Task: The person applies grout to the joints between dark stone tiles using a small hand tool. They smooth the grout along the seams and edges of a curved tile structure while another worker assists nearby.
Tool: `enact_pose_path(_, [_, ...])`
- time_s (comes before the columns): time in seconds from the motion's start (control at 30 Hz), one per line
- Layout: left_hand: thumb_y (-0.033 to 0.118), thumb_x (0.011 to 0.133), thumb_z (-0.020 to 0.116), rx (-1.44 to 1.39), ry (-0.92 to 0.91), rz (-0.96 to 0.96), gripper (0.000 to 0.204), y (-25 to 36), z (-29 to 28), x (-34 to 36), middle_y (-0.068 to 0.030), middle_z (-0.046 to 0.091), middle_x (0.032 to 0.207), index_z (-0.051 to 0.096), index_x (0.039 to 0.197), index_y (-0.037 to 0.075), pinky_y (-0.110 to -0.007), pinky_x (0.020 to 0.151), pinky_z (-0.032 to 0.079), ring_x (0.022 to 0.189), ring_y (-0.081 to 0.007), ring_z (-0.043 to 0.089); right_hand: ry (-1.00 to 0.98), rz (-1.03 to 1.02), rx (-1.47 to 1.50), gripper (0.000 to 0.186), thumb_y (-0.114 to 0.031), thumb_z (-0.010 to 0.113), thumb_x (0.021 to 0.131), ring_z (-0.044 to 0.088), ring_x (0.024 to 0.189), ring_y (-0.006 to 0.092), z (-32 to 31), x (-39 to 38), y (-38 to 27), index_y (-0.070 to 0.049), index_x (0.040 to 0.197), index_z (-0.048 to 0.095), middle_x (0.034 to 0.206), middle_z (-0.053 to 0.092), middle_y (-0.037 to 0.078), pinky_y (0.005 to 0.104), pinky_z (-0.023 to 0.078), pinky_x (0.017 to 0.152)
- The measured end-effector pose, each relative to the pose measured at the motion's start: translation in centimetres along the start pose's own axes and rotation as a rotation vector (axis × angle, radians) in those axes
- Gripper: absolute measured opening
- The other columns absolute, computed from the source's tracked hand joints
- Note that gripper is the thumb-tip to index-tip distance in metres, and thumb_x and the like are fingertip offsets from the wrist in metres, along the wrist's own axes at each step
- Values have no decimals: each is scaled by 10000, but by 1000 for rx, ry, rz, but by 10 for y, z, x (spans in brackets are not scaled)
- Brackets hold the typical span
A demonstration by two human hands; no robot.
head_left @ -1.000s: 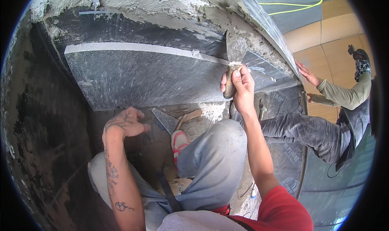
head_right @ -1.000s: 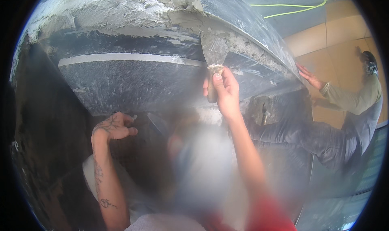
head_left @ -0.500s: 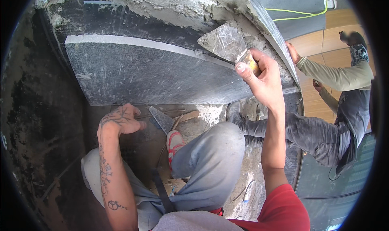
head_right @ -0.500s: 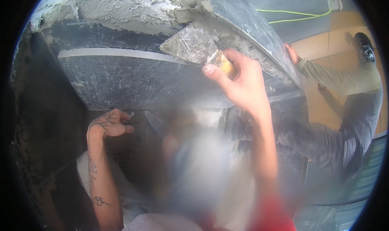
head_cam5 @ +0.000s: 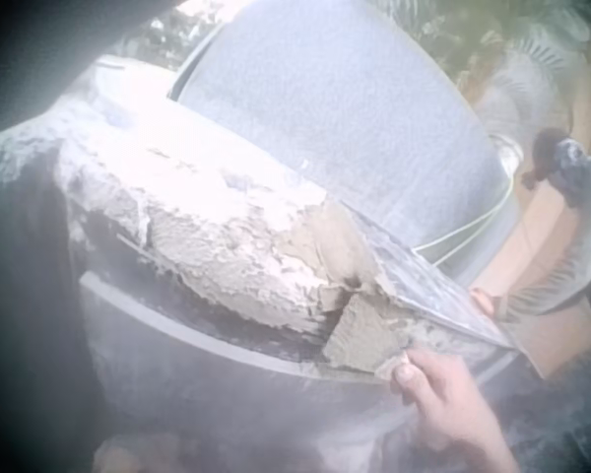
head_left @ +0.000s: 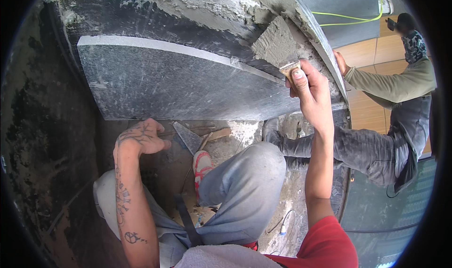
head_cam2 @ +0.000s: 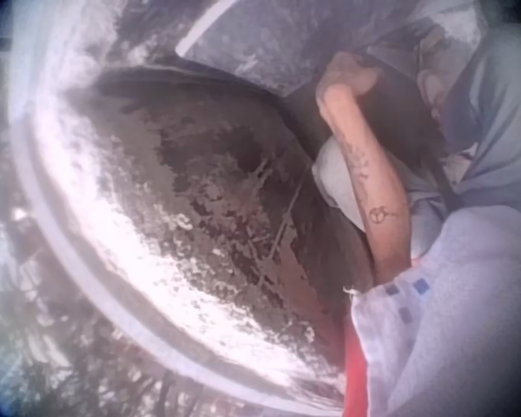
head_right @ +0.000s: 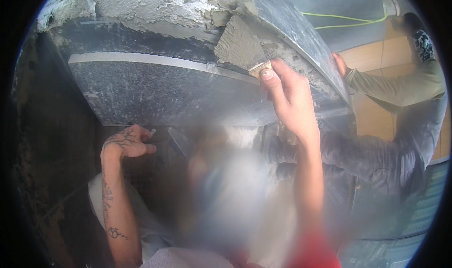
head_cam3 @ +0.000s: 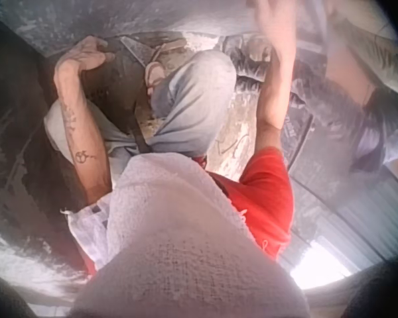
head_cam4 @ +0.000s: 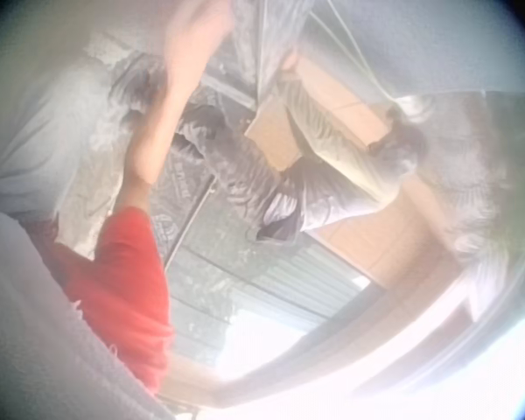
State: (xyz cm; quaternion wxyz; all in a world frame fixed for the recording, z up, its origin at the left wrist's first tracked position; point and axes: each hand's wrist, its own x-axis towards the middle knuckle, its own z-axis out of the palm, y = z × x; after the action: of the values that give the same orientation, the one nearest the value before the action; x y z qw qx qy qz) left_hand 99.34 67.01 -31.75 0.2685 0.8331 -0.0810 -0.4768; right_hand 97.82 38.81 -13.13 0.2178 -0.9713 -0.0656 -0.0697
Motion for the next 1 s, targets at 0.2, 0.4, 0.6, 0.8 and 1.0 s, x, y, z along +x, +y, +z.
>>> enact_pose_path(0.2, [493, 825, 653, 43, -11, 23, 699, -6, 1, 8, -99, 477, 1447, 489, 1404, 137, -371, 1127, 358, 1353, -248, 449, 23, -5, -12, 398, -367, 479, 1046, 442, 571, 51, -5, 22, 14, -20, 886, 591, 689, 529, -13, 213, 355, 515])
enact_pose_path(0.4, [410, 791, 714, -17, 42, 20, 671, -6, 4, 9, -128, 554, 1382, 562, 1362, 92, -363, 1098, 385, 1309, -257, 507, 81, 10, 41, 417, -377, 467, 1049, 421, 563, 51, -11, 13, 44, -18, 870, 581, 681, 511, -15, 216, 345, 509])
enact_pose_path(0.6, [390, 780, 720, -29, 72, 33, 650, -7, 5, 9, -139, 598, 1335, 590, 1330, 70, -366, 1080, 404, 1275, -267, 541, 140, 52, 49, 440, -405, 525, 1016, 467, 588, 71, -22, 1, 64, 4, 898, 634, 653, 543, -3, 246, 389, 535])
enact_pose_path(0.8, [377, 772, 725, -32, 71, 54, 639, -12, 8, 18, -137, 619, 1308, 602, 1315, 62, -362, 1069, 415, 1257, -270, 557, 128, 114, 87, 458, -428, 515, 1018, 437, 581, 51, -39, -10, 89, -1, 890, 620, 671, 532, -12, 227, 360, 518])
enact_pose_path(1.0, [406, 779, 718, -34, 0, 62, 660, 0, -3, 8, -126, 608, 1323, 584, 1337, 80, -361, 1086, 402, 1266, -264, 547, 131, 188, 133, 437, -413, 461, 1042, 445, 507, 63, -48, -23, 113, -49, 830, 575, 642, 527, 0, 215, 338, 455])
